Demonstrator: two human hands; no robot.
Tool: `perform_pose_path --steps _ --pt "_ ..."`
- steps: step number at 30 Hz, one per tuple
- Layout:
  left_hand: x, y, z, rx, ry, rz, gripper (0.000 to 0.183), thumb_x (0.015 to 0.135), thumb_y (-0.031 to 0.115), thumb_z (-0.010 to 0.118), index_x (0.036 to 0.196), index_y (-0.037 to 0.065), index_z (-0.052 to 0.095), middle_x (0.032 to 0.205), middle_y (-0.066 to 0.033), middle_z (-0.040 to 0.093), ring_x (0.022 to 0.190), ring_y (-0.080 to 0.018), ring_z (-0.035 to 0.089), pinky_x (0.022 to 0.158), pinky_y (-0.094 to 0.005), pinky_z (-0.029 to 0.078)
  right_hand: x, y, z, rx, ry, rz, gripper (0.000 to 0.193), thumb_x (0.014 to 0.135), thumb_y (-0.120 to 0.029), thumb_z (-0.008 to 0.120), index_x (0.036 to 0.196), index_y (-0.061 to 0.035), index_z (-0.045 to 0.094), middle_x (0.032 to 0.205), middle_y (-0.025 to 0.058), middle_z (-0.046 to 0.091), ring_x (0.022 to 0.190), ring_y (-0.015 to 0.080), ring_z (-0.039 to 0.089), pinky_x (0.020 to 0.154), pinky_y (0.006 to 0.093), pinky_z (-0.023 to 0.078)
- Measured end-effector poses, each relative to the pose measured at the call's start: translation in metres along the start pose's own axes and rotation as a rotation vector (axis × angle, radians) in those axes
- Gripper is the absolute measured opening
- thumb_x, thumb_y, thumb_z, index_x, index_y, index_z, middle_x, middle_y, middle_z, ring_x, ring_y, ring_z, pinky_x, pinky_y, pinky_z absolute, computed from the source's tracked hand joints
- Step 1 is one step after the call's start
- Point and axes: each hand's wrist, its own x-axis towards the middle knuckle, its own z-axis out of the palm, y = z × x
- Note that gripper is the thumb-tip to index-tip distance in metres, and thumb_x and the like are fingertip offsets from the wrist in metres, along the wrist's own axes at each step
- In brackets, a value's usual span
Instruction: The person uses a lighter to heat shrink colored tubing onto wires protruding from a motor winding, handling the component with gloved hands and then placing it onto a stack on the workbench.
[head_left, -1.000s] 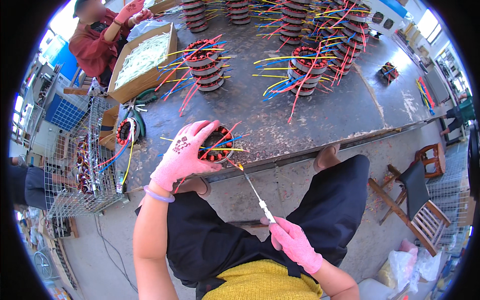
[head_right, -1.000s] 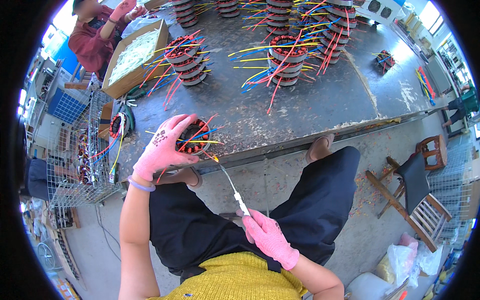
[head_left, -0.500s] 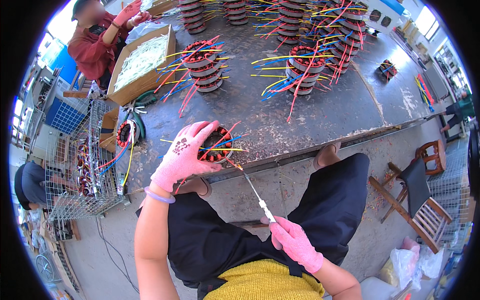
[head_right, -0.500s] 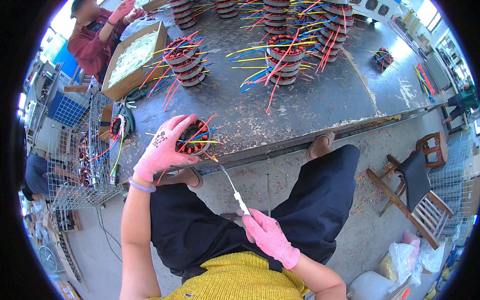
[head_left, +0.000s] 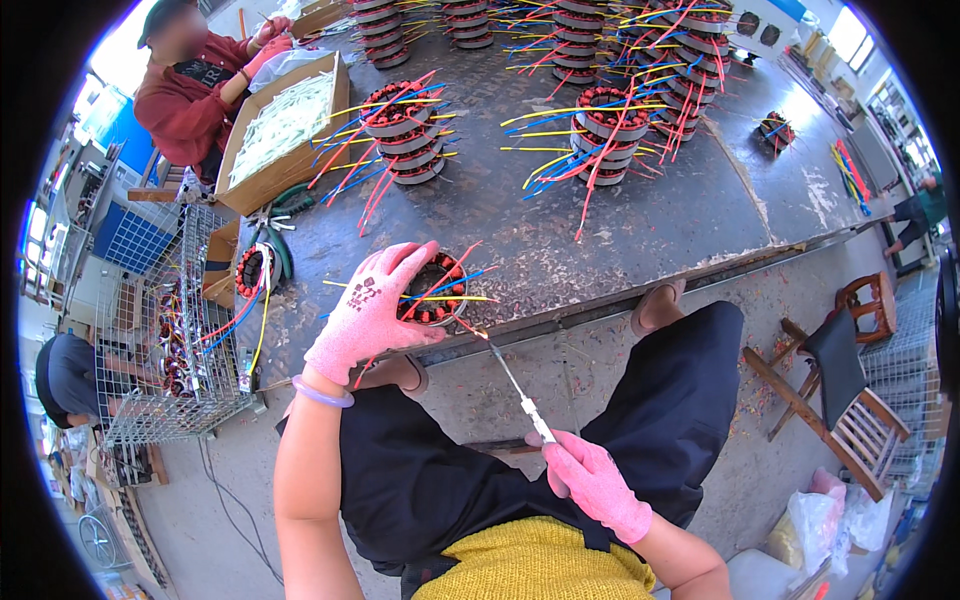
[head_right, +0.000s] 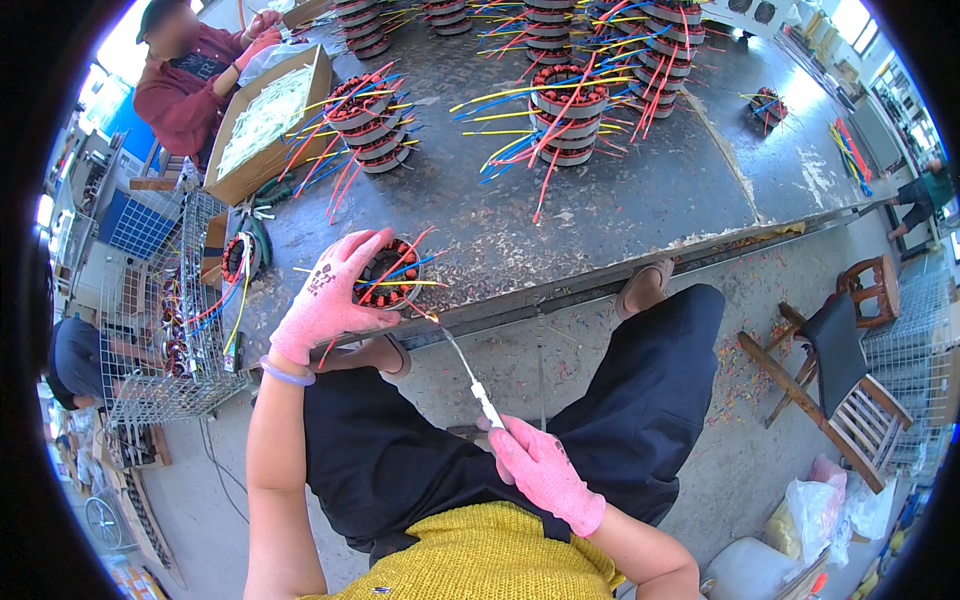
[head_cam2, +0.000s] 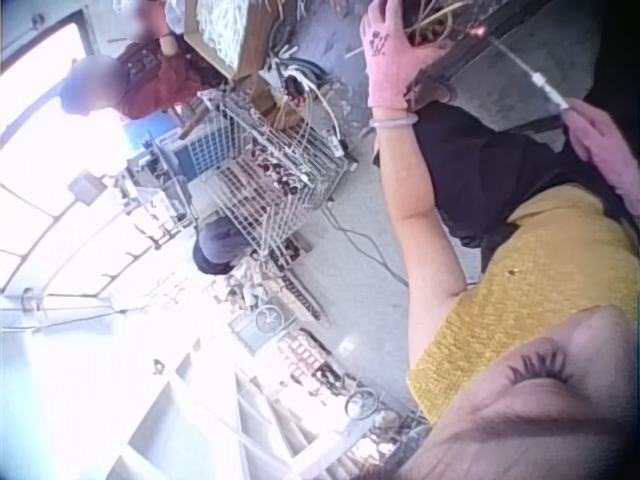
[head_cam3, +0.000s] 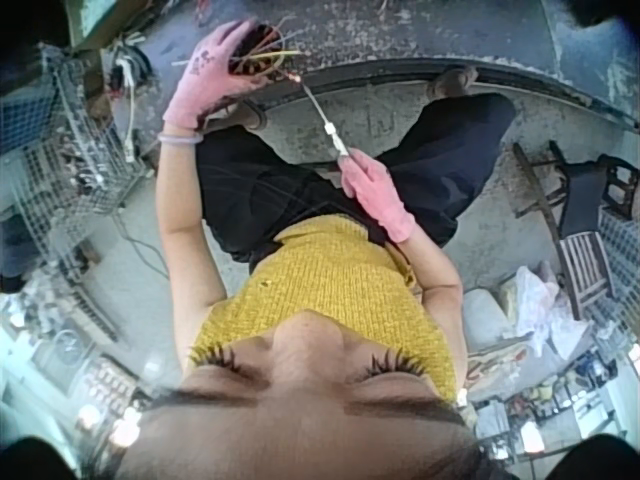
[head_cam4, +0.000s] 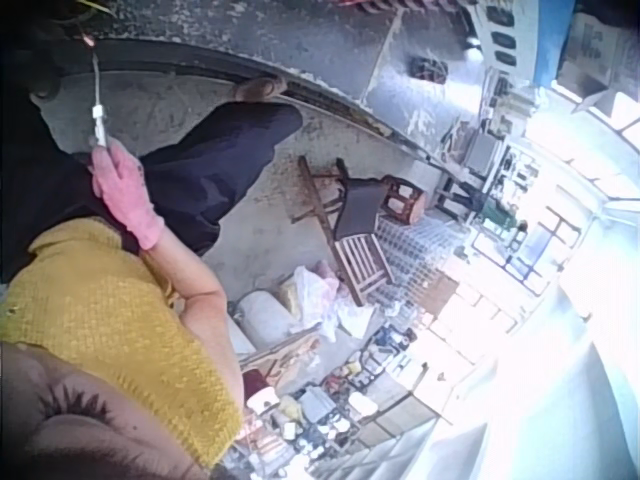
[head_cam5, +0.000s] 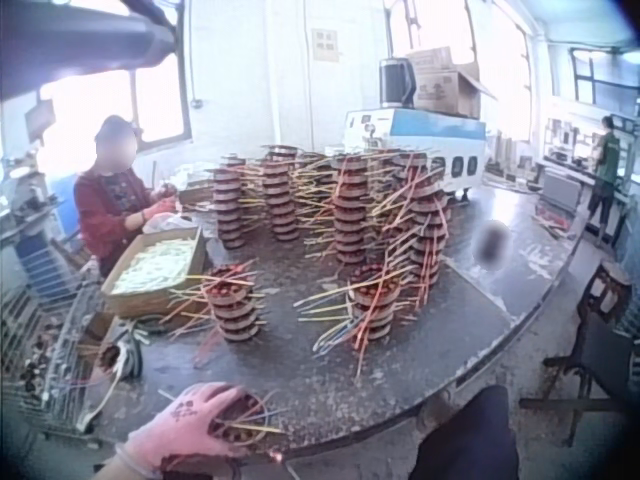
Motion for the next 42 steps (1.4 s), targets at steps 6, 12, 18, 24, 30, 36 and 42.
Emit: perform_pose_path --steps 6,12,18,24,30,36,42 --pt "0.0 0.002 -0.002 -0.013 0.001 -0.01 0.1 0.059 0.025 0.089 0.147 0.007 0.045 0.141 -0.0172 0.049 0.131 -0.0372 0.046 0.112 -0.0443 0.036 -0.001 -0.004 0.0 -0.017 0.005 0.017 0.037 0.104 -0.024 0.05 0.131 -0.0002 0.059 0.07 -0.0034 0.048 0.061 0.0063 0.045 0.056 0.0238 0.037" --pt "0.0 0.002 -0.002 -0.007 -0.003 -0.015 0.1 0.059 0.026 0.089 0.147 0.008 0.045 0.141 -0.0171 0.049 0.131 -0.0372 0.046 0.112 -0.0444 0.036 -0.001 -0.002 0.001 -0.015 0.01 0.013 0.037 0.104 -0.024 0.051 0.13 -0.0001 0.059 0.069 -0.0032 0.048 0.06 0.0063 0.045 0.056 0.0241 0.037" --pt "-0.001 0.001 -0.001 -0.013 -0.002 -0.014 0.1 0.059 0.025 0.089 0.147 0.007 0.045 0.141 -0.0168 0.049 0.132 -0.0371 0.045 0.113 -0.0444 0.036 0.001 -0.001 0.0 -0.07 0.002 -0.034 0.035 0.104 -0.024 0.05 0.128 -0.0006 0.06 0.067 -0.0022 0.048 0.059 0.0067 0.046 0.056 0.0249 0.038" --pt "0.0 0.0 0.0 -0.01 0.0 -0.001 0.1 0.059 0.025 0.089 0.146 0.006 0.045 0.142 -0.0169 0.049 0.132 -0.0369 0.046 0.112 -0.0443 0.036 0.0 0.0 0.0 -0.048 0.018 -0.006 0.034 0.104 -0.023 0.05 0.128 -0.0008 0.06 0.066 -0.0014 0.049 0.058 0.007 0.046 0.055 0.0259 0.039" --pt "0.001 0.001 -0.001 -0.011 -0.01 -0.016 0.1 0.059 0.024 0.09 0.146 0.006 0.045 0.142 -0.017 0.049 0.132 -0.0368 0.046 0.112 -0.0441 0.036 0.002 0.002 0.0 -0.052 0.007 -0.035 0.034 0.104 -0.022 0.05 0.129 -0.0013 0.06 0.067 -0.0013 0.049 0.058 0.007 0.047 0.055 0.0256 0.039" --pt "0.0 0.001 0.0 -0.017 -0.001 -0.016 0.1 0.059 0.024 0.09 0.147 0.006 0.045 0.142 -0.0172 0.049 0.132 -0.0368 0.046 0.112 -0.044 0.036 0.002 0.004 -0.002 -0.044 0.005 -0.038 0.034 0.104 -0.021 0.05 0.13 -0.0011 0.06 0.067 -0.0014 0.049 0.058 0.0068 0.047 0.055 0.0252 0.039" --pt "0.0 0.001 0.0 -0.015 -0.002 -0.011 0.099 0.06 0.024 0.089 0.147 0.007 0.045 0.143 -0.0169 0.048 0.132 -0.0368 0.046 0.113 -0.0442 0.036 0.001 0.003 -0.001 0.001 0.007 -0.002 0.035 0.104 -0.021 0.049 0.131 -0.0008 0.059 0.068 -0.002 0.049 0.059 0.0062 0.046 0.055 0.0249 0.039"
